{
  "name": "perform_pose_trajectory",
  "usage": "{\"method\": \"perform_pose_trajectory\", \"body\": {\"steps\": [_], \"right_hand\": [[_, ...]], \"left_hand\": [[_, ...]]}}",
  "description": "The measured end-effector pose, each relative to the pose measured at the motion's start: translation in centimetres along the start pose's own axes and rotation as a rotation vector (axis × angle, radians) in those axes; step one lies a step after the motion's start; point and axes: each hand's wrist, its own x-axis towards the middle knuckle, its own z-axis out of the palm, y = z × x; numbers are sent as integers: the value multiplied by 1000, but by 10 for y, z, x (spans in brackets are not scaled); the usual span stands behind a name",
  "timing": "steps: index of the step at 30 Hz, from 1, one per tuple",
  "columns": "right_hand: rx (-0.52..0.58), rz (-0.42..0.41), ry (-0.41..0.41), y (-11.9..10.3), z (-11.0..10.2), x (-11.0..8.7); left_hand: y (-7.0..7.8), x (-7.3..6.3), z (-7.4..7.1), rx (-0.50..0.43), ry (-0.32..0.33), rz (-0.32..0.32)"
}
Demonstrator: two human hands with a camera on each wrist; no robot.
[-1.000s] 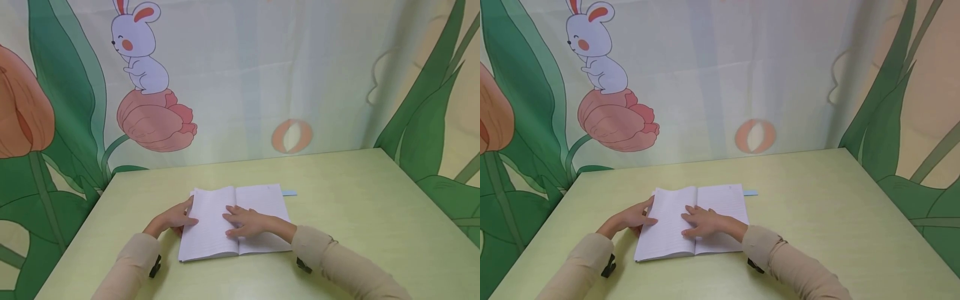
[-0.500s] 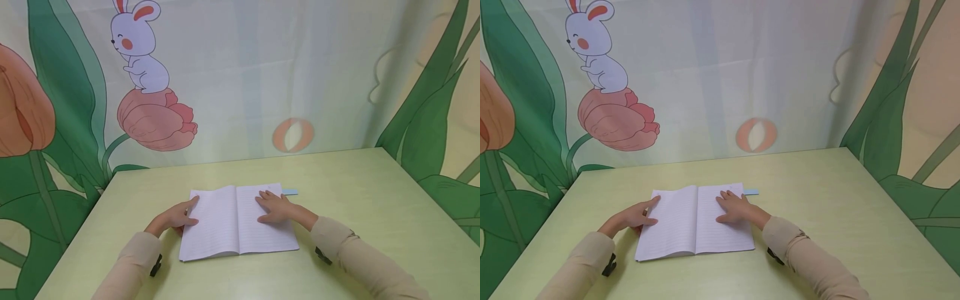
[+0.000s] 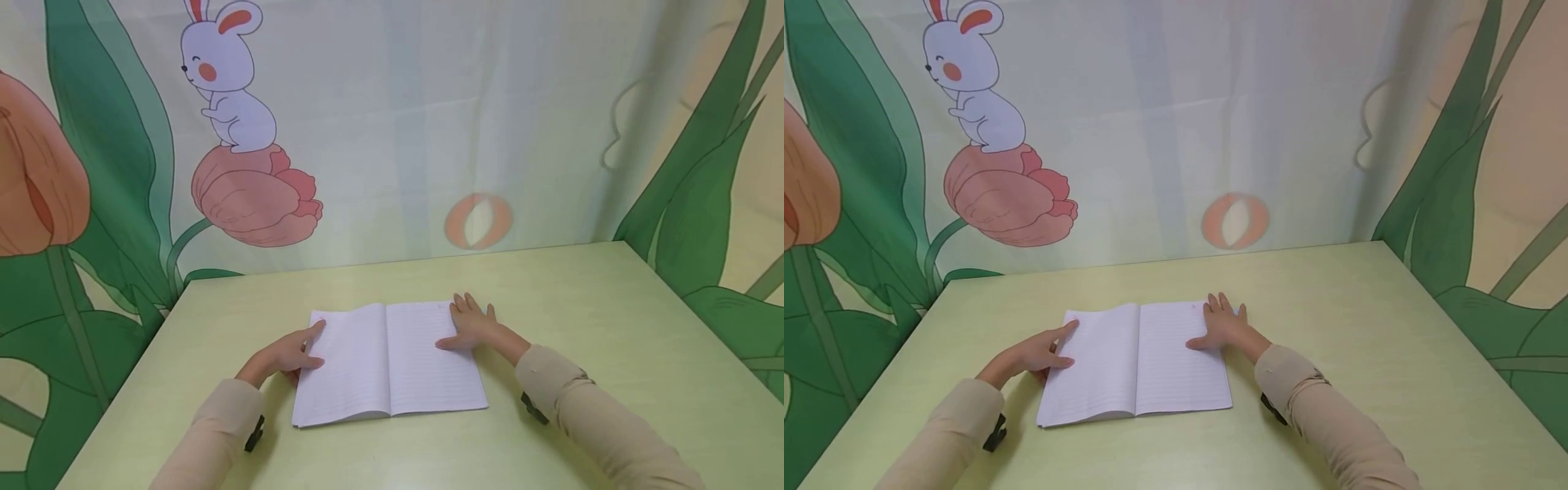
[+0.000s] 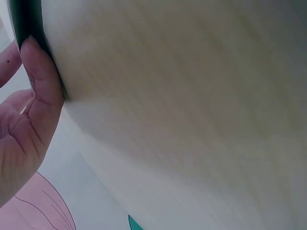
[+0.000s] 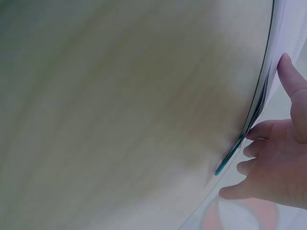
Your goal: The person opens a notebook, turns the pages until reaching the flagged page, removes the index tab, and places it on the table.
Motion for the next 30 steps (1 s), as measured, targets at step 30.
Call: {"method": "perform_pose_trajectory", "body": {"steps": [30], "right_hand": [[205, -280, -117, -74, 3, -19]], "left_hand": [[-4, 0, -3, 24, -22, 18]]}}
